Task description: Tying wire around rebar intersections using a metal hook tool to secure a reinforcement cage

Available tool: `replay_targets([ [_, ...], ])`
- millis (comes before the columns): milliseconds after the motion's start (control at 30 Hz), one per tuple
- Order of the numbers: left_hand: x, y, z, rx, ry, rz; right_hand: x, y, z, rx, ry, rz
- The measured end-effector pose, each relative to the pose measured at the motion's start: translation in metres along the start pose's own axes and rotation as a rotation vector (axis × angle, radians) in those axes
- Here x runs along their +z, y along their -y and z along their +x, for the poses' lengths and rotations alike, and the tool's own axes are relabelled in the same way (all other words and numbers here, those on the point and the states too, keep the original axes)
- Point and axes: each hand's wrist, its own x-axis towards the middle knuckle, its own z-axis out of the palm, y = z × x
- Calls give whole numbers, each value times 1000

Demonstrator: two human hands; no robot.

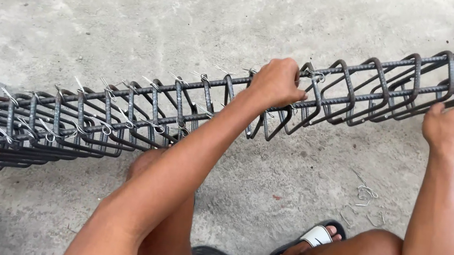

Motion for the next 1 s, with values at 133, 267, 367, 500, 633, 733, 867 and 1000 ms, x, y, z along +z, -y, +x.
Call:
replay_targets([
  [133,3,0,-4,18,-29,136,24,-19,9,46,120,-34],
  [267,5,7,5,14,-16,173,65,-49,35,-2,64,-117],
  [367,10,12,12,-1,28,172,79,-59,46,10,39,-211],
  [500,8,7,12,-12,61,128,70,-32,47,114,144,-351],
  [633,5,6,10,-66,173,103,43,-43,31,266,216,97],
  [733,7,11,10,-34,254,83,22,-41,12,237,198,116],
  [867,-4,15,2,-106,336,-149,-30,0,-33,150,211,443],
  [1000,-6,20,0,-158,344,-314,-62,34,-114,143,443,897],
])
